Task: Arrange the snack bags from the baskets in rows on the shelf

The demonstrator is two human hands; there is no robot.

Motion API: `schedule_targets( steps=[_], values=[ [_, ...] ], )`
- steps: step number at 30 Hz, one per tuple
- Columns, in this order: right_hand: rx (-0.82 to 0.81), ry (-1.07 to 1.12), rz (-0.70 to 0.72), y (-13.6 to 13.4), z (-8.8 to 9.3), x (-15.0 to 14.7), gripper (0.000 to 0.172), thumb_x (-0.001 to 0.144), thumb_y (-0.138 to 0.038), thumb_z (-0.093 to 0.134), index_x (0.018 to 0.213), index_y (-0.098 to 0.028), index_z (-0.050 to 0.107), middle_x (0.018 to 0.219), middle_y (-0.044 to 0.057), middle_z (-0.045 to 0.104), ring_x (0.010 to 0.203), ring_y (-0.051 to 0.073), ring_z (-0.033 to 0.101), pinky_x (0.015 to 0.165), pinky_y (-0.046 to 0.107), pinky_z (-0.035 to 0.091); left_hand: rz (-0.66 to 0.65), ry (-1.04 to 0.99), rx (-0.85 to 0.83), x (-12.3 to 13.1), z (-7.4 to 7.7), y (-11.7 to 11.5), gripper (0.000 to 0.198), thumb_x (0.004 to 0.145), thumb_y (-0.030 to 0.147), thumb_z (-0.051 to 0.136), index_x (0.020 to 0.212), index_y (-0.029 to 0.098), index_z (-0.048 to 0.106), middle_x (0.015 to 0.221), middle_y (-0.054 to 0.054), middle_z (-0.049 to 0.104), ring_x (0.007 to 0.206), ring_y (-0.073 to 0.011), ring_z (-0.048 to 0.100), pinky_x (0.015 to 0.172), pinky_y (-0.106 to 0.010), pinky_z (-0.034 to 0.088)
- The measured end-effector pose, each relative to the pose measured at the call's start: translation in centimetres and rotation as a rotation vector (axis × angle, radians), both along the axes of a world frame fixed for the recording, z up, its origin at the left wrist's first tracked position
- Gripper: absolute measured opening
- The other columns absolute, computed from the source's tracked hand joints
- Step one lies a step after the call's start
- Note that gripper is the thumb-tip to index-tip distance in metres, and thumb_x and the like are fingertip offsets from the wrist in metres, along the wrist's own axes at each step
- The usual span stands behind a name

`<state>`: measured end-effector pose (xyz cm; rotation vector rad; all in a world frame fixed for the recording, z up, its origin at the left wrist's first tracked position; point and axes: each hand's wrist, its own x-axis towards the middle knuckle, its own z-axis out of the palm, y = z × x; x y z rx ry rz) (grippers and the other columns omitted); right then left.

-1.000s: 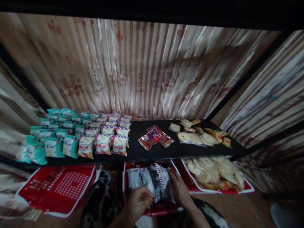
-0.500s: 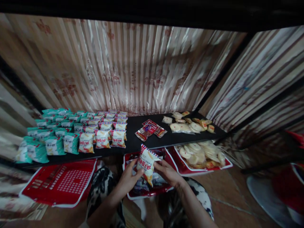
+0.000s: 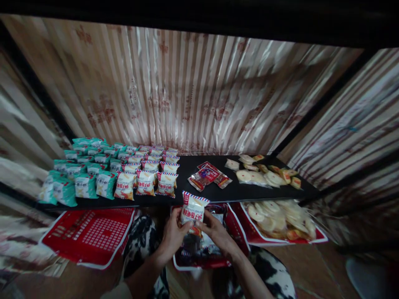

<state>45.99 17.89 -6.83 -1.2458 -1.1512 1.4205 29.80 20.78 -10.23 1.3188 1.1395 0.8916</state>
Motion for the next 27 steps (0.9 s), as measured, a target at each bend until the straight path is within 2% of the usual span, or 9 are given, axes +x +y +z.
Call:
schedule_targets(
  steps=[5, 9, 13, 18, 23, 27],
  values=[
    [0.013, -0.008, -0.067, 2.4, -2.0, -2.5, 0.050, 0.067, -0.045, 0.073, 0.110, -0.021, 0.062, 0.103, 0.006, 0.070, 0.094, 0.026, 0.064, 0.092, 0.045, 0.046, 0.107, 0.234, 0.092, -1.8, -0.5, 0.8, 0.048, 0.074, 0.030, 0.059, 0.119, 0.016, 0.048, 0.117, -0.011, 0.063, 0.104, -0.0217, 0.060, 0.092, -0.036, 0.046],
    [0.086, -0.038, -0.131, 4.5, -4.2, -5.0, 0.050, 0.065, -0.044, 0.073, 0.108, -0.022, 0.062, 0.104, 0.005, 0.069, 0.097, 0.026, 0.062, 0.089, 0.042, 0.048, 0.225, 0.369, 0.198, -3.5, -2.0, 1.9, 0.052, 0.076, 0.033, 0.054, 0.124, 0.012, 0.047, 0.126, -0.016, 0.056, 0.118, -0.0263, 0.052, 0.101, -0.043, 0.040],
    [0.165, -0.102, -0.201, 6.7, -5.4, -6.9, 0.047, 0.067, -0.043, 0.071, 0.107, -0.021, 0.062, 0.103, 0.005, 0.067, 0.096, 0.024, 0.062, 0.090, 0.041, 0.048, 0.299, 0.416, 0.324, -4.9, -3.6, 2.7, 0.051, 0.081, 0.030, 0.047, 0.129, 0.012, 0.043, 0.131, -0.016, 0.053, 0.123, -0.0252, 0.048, 0.104, -0.046, 0.039],
    [0.249, -0.231, -0.248, 8.7, -5.9, -7.7, 0.040, 0.070, -0.041, 0.069, 0.103, -0.020, 0.064, 0.100, 0.006, 0.066, 0.092, 0.023, 0.061, 0.085, 0.037, 0.049, 0.265, 0.352, 0.389, -5.5, -4.5, 3.5, 0.047, 0.085, 0.025, 0.038, 0.132, 0.015, 0.040, 0.134, -0.015, 0.048, 0.123, -0.0223, 0.048, 0.089, -0.036, 0.053],
    [0.331, -0.338, -0.275, 9.7, -5.7, -7.7, 0.034, 0.073, -0.038, 0.067, 0.102, -0.021, 0.066, 0.103, 0.006, 0.065, 0.097, 0.023, 0.059, 0.089, 0.036, 0.047, 0.260, 0.390, 0.429, -5.6, -4.6, 4.4, 0.048, 0.086, 0.021, 0.036, 0.133, 0.013, 0.038, 0.135, -0.016, 0.047, 0.123, -0.0229, 0.048, 0.089, -0.035, 0.053],
    [0.294, -0.316, -0.282, 10.3, -5.8, -7.6, 0.036, 0.073, -0.037, 0.067, 0.105, -0.020, 0.064, 0.104, 0.006, 0.065, 0.098, 0.023, 0.058, 0.091, 0.038, 0.046, 0.247, 0.423, 0.435, -5.6, -4.9, 5.1, 0.049, 0.085, 0.019, 0.036, 0.133, 0.015, 0.039, 0.135, -0.014, 0.048, 0.120, -0.0221, 0.051, 0.089, -0.035, 0.053]
  ],
)
